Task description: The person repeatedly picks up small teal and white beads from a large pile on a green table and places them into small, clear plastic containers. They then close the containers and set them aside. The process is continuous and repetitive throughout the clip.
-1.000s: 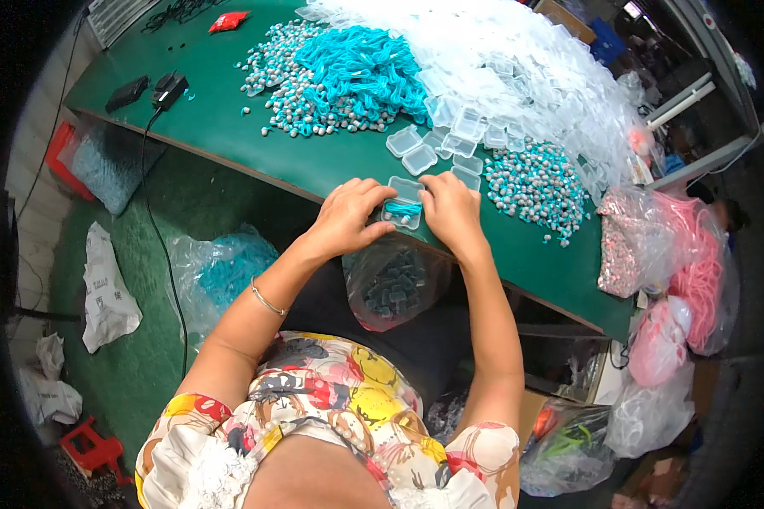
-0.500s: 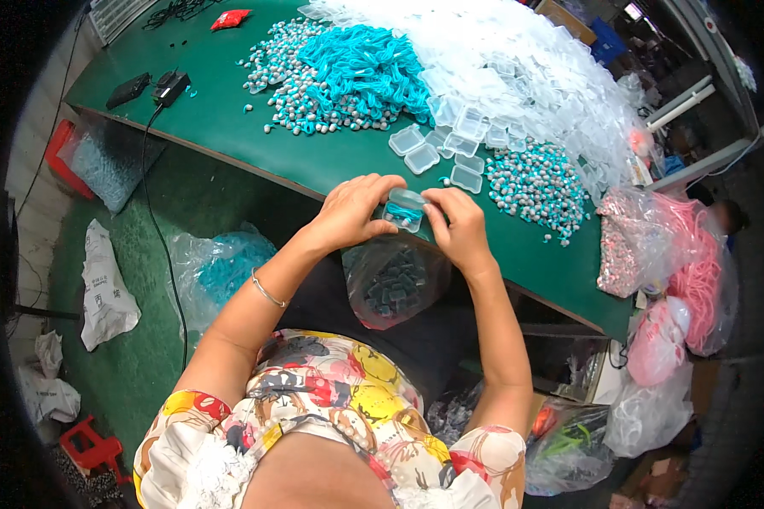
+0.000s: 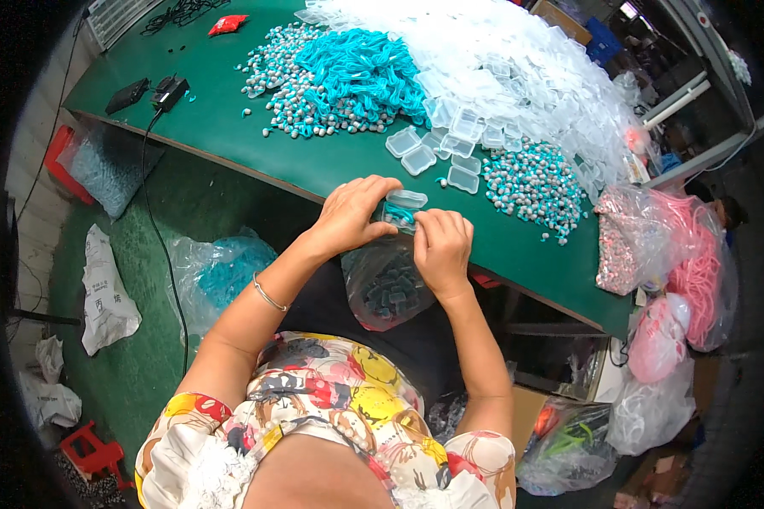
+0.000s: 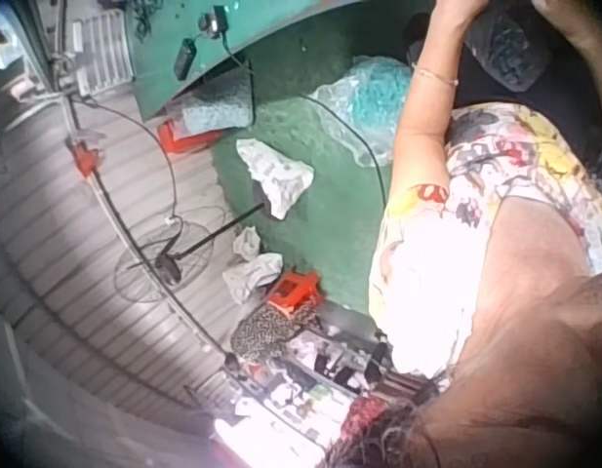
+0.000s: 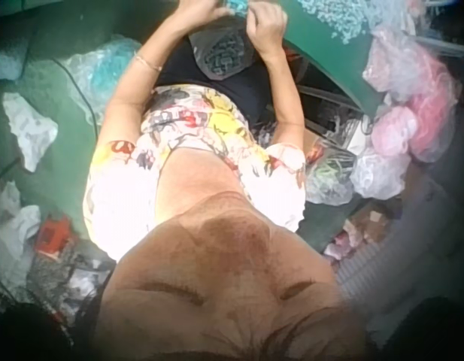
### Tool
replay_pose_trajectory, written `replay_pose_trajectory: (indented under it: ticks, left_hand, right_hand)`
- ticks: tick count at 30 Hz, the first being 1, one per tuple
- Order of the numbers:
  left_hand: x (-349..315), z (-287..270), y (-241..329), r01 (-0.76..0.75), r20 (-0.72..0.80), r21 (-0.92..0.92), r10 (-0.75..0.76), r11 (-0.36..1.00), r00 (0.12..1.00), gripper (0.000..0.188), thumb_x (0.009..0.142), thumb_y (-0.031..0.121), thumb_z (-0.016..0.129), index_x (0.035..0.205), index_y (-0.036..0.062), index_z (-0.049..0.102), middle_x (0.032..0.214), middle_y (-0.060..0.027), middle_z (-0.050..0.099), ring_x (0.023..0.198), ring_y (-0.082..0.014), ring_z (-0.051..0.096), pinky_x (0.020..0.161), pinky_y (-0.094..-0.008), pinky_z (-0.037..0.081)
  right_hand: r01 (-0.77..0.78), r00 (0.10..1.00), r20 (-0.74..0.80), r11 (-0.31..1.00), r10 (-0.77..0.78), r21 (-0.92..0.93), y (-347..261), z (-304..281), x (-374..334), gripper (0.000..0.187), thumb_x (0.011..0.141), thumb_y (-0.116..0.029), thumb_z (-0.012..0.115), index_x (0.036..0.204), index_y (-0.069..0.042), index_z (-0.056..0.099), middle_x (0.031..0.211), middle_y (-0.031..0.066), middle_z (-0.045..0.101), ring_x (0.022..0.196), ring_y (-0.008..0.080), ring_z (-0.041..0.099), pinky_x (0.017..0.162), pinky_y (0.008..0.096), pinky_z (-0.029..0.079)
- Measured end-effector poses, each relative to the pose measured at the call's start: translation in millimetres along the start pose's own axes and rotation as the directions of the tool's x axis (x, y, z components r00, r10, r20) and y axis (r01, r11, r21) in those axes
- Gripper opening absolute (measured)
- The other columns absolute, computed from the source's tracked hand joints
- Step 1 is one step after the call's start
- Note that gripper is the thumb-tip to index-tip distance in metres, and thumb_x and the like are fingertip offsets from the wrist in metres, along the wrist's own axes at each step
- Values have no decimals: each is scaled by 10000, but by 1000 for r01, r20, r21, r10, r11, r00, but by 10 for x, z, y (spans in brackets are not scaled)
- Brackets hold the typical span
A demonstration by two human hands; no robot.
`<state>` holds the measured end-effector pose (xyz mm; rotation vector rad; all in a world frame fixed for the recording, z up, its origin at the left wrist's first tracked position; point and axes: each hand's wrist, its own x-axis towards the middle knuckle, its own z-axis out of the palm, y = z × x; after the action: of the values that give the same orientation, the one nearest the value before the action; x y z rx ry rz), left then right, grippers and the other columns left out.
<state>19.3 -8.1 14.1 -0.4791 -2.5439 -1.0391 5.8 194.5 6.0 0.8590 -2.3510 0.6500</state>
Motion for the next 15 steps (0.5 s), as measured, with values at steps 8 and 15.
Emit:
replay_pose_trajectory:
  ticks: [8, 15]
  left_hand:
    - [-52, 33, -36, -61, -93, 7, 61, 998, 994, 572, 668, 193, 851, 1176, 123, 599, 1063, -53, 657, 984, -297, 621, 826, -435, 484]
    - [-47, 46, -52, -151, -117, 4, 151, 988, 982, 545, 666, 183, 843, 1151, 101, 609, 1046, -74, 664, 955, -308, 623, 804, -436, 491]
  right_hand:
    - [15, 1000, 3, 981, -16, 195, 22, -109, 84, 447, 745, -100, 750, 1158, -36, 592, 1141, 152, 623, 1082, 353, 574, 945, 444, 424]
    - [33, 980, 186, 975, -76, 221, 94, -87, 194, 568, 722, -119, 804, 1230, -26, 568, 1194, 173, 607, 1111, 376, 573, 935, 440, 462]
